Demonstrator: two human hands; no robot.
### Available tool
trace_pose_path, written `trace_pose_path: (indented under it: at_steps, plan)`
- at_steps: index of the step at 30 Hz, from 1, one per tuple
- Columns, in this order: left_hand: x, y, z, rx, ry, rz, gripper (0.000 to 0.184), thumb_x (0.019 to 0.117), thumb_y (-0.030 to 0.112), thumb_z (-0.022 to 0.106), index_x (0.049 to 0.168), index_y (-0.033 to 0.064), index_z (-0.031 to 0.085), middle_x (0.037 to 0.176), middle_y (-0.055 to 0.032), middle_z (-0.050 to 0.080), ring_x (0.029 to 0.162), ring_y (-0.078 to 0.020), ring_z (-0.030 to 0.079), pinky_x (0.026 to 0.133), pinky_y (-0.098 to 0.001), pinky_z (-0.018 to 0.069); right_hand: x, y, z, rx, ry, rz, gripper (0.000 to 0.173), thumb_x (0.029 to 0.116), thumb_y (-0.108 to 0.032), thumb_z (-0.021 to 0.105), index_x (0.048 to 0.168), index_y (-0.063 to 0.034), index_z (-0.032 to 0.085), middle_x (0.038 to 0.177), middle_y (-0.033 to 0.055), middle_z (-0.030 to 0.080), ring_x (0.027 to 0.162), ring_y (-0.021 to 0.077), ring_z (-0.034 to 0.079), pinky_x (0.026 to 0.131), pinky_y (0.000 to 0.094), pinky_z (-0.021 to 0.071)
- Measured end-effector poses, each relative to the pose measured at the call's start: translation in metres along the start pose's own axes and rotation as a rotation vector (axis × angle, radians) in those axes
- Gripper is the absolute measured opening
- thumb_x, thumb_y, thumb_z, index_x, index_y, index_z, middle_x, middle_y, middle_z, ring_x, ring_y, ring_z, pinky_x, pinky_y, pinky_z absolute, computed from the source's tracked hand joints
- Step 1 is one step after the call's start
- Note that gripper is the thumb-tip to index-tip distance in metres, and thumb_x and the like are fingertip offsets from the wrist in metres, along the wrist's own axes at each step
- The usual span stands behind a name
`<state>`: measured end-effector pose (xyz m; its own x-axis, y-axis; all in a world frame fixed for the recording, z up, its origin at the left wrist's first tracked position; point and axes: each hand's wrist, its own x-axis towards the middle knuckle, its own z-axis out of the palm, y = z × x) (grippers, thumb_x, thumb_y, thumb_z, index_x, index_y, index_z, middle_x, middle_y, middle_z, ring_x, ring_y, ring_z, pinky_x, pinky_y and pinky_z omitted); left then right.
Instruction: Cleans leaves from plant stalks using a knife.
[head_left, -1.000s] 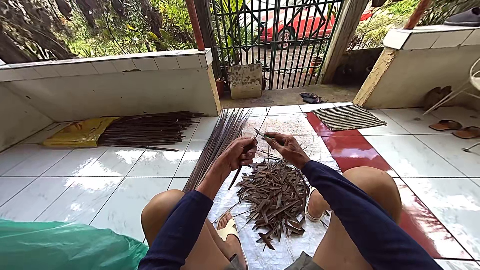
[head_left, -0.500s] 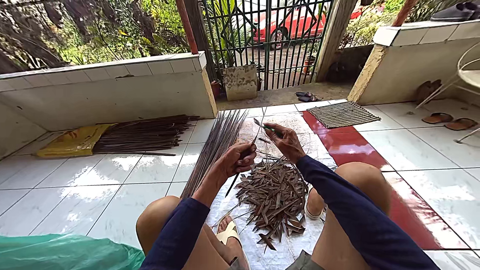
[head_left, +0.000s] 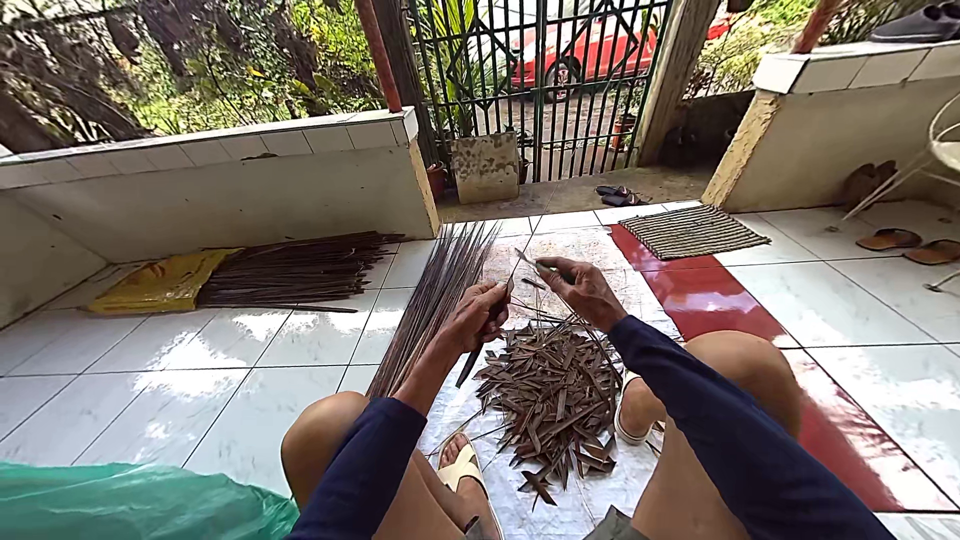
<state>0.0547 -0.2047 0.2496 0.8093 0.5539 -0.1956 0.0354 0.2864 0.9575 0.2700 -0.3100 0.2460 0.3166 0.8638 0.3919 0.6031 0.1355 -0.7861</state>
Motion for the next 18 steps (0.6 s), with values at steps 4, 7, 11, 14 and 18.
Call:
trace_pose_path:
  at_steps: [4, 7, 11, 14, 18]
  plan:
    - [0.003, -0.002, 0.001, 0.076, 0.031, 0.012, 0.035, 0.1130, 0.034, 0.038, 0.102, 0.0062, 0.057, 0.061, -0.0017, 0.048, 0.040, -0.0070, 0.040, 0.036, -0.0189, 0.0344, -0.006, 0.007, 0.010, -0.114, -0.071, 0.000, 0.029, 0.1044, -0.042, 0.059, 0.127, -0.0293, 0.073, 0.076, -0.0011, 0.067, 0.058, 0.0132, 0.055, 0.059, 0.0404, 0.0492]
    - [0.002, -0.002, 0.002, 0.087, 0.029, 0.022, 0.035, 0.1130, 0.034, 0.039, 0.102, 0.0063, 0.057, 0.061, -0.0016, 0.048, 0.039, -0.0071, 0.039, 0.036, -0.0191, 0.0339, -0.006, 0.007, 0.010, -0.148, -0.053, 0.003, 0.028, 0.1044, -0.042, 0.059, 0.125, -0.0294, 0.074, 0.082, -0.0011, 0.070, 0.064, 0.0139, 0.059, 0.064, 0.0426, 0.0513]
    - [0.001, -0.001, 0.001, 0.065, 0.019, 0.031, 0.035, 0.1130, 0.034, 0.039, 0.099, 0.0073, 0.056, 0.061, -0.0006, 0.047, 0.040, -0.0063, 0.038, 0.036, -0.0184, 0.0326, -0.005, 0.002, 0.014, -0.200, -0.003, 0.016, 0.029, 0.1041, -0.045, 0.058, 0.126, -0.0338, 0.073, 0.095, -0.0034, 0.075, 0.077, 0.0145, 0.067, 0.072, 0.0473, 0.0545]
    - [0.000, 0.001, 0.002, 0.057, 0.027, 0.020, 0.035, 0.1131, 0.034, 0.038, 0.097, 0.0076, 0.056, 0.060, -0.0005, 0.046, 0.039, -0.0061, 0.037, 0.036, -0.0181, 0.0320, -0.006, 0.000, 0.014, -0.217, 0.010, 0.026, 0.030, 0.1041, -0.046, 0.057, 0.127, -0.0355, 0.072, 0.097, -0.0041, 0.074, 0.080, 0.0147, 0.067, 0.074, 0.0490, 0.0542]
    - [-0.002, 0.003, 0.000, 0.067, 0.029, 0.017, 0.036, 0.1130, 0.034, 0.038, 0.096, 0.0077, 0.055, 0.060, -0.0004, 0.045, 0.038, -0.0060, 0.037, 0.035, -0.0182, 0.0313, -0.007, -0.003, 0.016, -0.246, 0.028, 0.017, 0.029, 0.1043, -0.046, 0.057, 0.127, -0.0364, 0.073, 0.098, -0.0044, 0.075, 0.081, 0.0149, 0.068, 0.074, 0.0493, 0.0543]
